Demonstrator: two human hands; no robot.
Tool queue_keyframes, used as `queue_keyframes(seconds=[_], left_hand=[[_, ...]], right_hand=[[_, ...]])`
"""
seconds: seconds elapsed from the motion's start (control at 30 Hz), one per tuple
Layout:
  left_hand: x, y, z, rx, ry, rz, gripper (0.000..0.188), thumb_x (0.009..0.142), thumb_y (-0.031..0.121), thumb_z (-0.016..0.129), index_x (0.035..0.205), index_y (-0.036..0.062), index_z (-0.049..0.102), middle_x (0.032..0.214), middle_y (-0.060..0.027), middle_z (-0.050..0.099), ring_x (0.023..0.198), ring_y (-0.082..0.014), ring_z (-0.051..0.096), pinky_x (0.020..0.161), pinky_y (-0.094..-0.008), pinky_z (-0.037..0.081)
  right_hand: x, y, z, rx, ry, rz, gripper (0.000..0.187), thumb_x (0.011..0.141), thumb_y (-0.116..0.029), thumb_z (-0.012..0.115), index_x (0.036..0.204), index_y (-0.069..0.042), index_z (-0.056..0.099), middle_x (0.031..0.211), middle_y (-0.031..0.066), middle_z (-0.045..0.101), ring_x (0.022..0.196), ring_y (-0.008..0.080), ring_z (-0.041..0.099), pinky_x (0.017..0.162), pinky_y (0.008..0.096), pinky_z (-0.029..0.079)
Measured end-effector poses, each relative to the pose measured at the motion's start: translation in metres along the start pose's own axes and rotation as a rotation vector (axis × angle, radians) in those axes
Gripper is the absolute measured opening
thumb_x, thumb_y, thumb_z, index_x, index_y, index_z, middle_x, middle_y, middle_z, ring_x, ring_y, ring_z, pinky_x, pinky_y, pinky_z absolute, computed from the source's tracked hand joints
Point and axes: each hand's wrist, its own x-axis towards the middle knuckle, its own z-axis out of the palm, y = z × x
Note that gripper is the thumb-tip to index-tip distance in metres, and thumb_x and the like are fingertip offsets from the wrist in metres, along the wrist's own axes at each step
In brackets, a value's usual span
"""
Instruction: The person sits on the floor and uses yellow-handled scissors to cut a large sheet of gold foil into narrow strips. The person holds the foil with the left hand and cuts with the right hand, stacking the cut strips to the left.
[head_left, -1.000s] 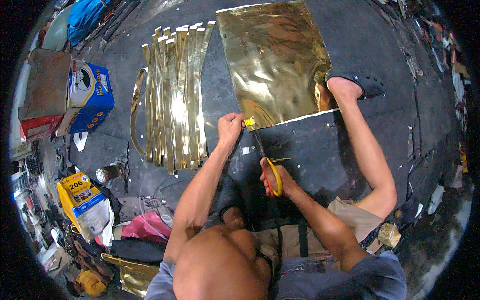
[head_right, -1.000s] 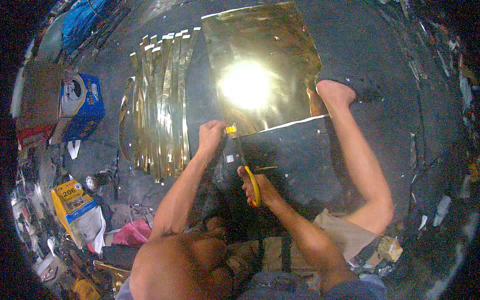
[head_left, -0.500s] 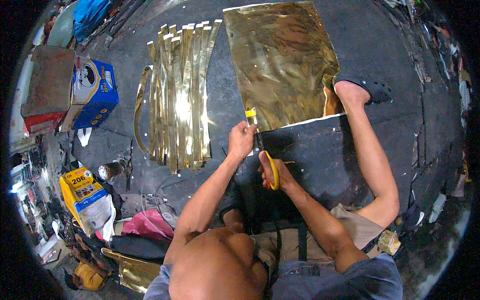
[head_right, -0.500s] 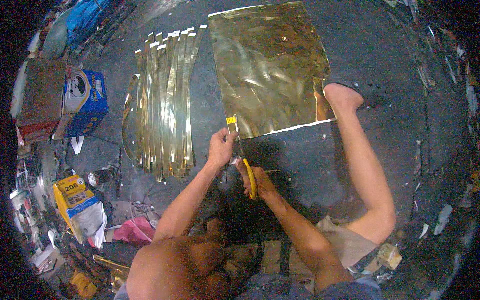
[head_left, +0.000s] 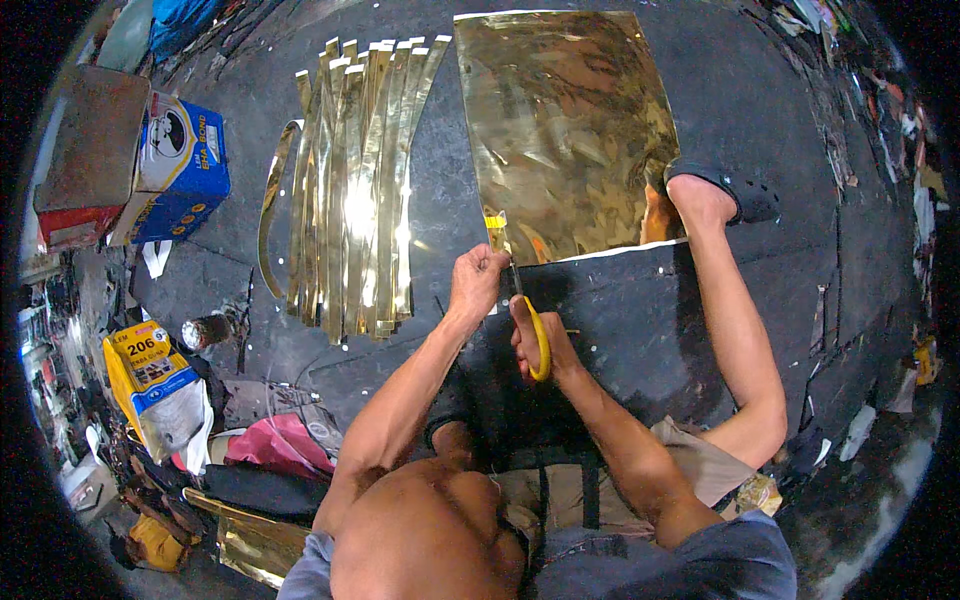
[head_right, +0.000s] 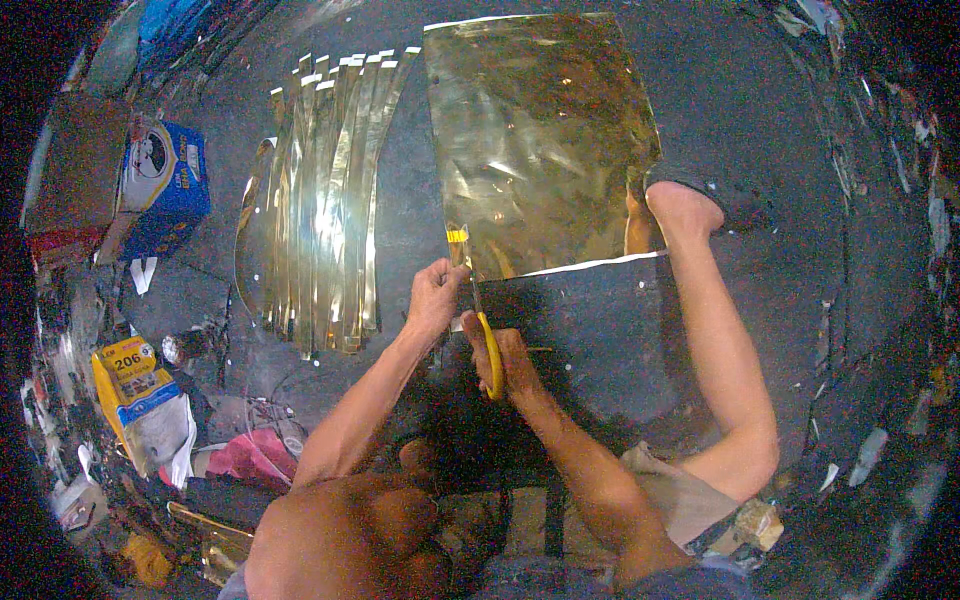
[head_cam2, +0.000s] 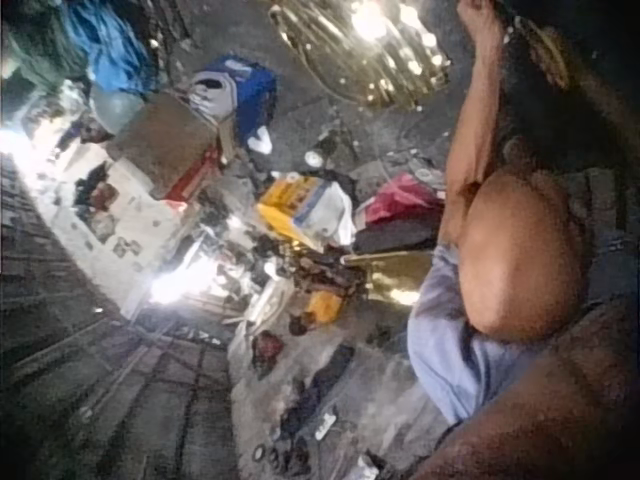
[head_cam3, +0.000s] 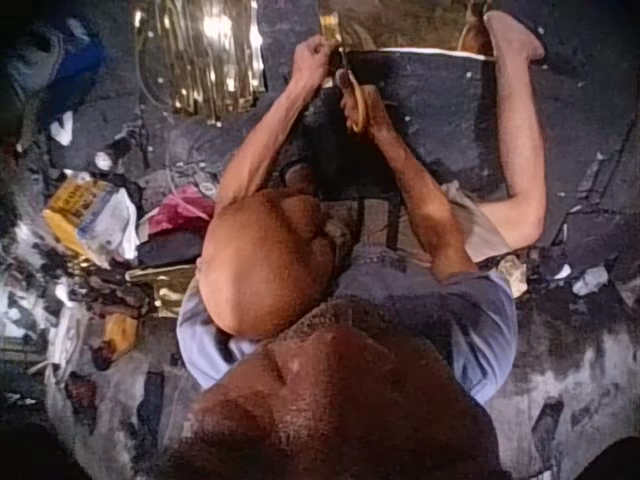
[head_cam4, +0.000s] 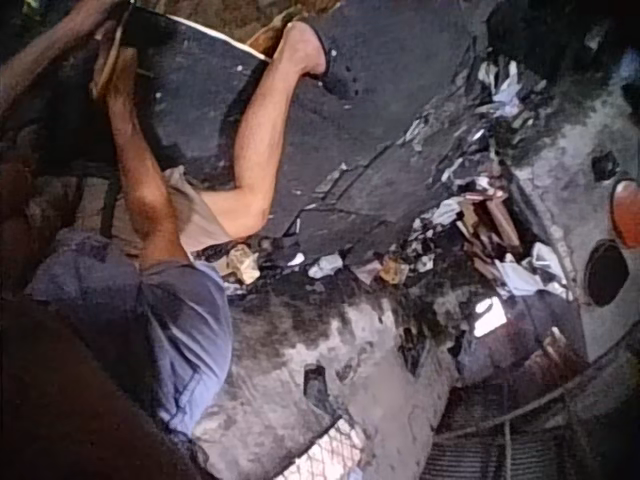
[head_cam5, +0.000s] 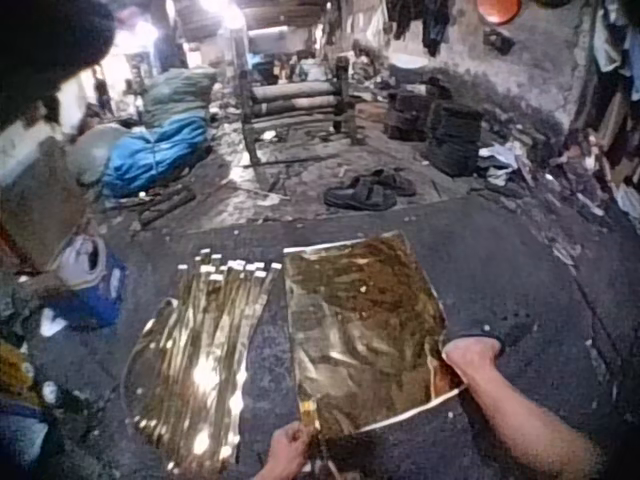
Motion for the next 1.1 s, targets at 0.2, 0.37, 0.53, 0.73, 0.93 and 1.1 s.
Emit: queue_keyframes(seconds=[0.2,0.37,0.53,0.73,0.93,1.1], left_hand=[[-0.008,0.032,-0.004,-0.144,-0.112,-0.074,0.029,0.091,0.021,0.056,0.067,0.0051,0.052,0.060,0.0013,0.051,0.053,-0.0060,0.042,0.049,-0.0255,0.036],[-0.005,0.014,-0.006,-0.138,-0.111,0.004,0.030,0.093,0.021,0.054,0.067,0.0048,0.052,0.061,0.0024,0.052,0.054,-0.0049,0.040,0.050,-0.0242,0.032],[-0.023,0.028,-0.016,-0.042,-0.021,0.038,0.024,0.090,0.017,0.056,0.072,0.0023,0.056,0.062,0.0051,0.045,0.059,-0.0059,0.037,0.052,-0.0264,0.031],[-0.047,0.066,-0.025,-0.063,-0.065,0.081,0.021,0.091,0.020,0.056,0.086,0.0001,0.062,0.069,0.0049,0.051,0.064,-0.0062,0.041,0.056,-0.0250,0.035],[-0.064,0.073,-0.031,0.102,-0.037,0.140,0.030,0.093,0.024,0.057,0.070,0.0052,0.051,0.063,0.0074,0.040,0.061,-0.0040,0.033,0.052,-0.0242,0.028],[-0.069,0.102,-0.045,0.062,-0.056,0.081,0.029,0.092,0.022,0.059,0.071,0.0052,0.049,0.065,0.0073,0.035,0.062,-0.0042,0.030,0.053,-0.0234,0.025]], right_hand=[[0.045,-0.023,-0.007,-0.034,0.024,-0.077,0.074,0.078,-0.077,0.043,0.062,-0.005,0.048,0.045,0.0031,0.041,0.035,0.0138,0.046,0.032,0.0276,0.038],[0.126,-0.044,-0.014,-0.305,0.213,-0.369,0.083,0.083,-0.078,0.030,0.068,-0.001,0.058,0.056,0.0116,0.055,0.049,0.0215,0.054,0.049,0.0368,0.045],[0.129,-0.121,-0.006,-0.356,0.098,-0.331,0.092,0.080,-0.081,0.026,0.086,0.001,0.066,0.066,0.0186,0.060,0.067,0.0298,0.058,0.065,0.0428,0.044],[0.177,-0.201,-0.008,-0.300,0.151,-0.217,0.107,0.074,-0.087,0.026,0.116,0.006,0.058,0.094,0.0256,0.063,0.085,0.0339,0.061,0.078,0.0445,0.045],[0.235,-0.277,-0.015,-0.187,0.158,-0.262,0.106,0.072,-0.088,0.028,0.111,0.007,0.056,0.090,0.0244,0.061,0.080,0.0335,0.061,0.072,0.0433,0.045],[0.267,-0.299,-0.016,-0.119,0.123,-0.301,0.104,0.071,-0.088,0.029,0.103,0.007,0.056,0.084,0.0223,0.060,0.074,0.0315,0.060,0.066,0.0420,0.046]])
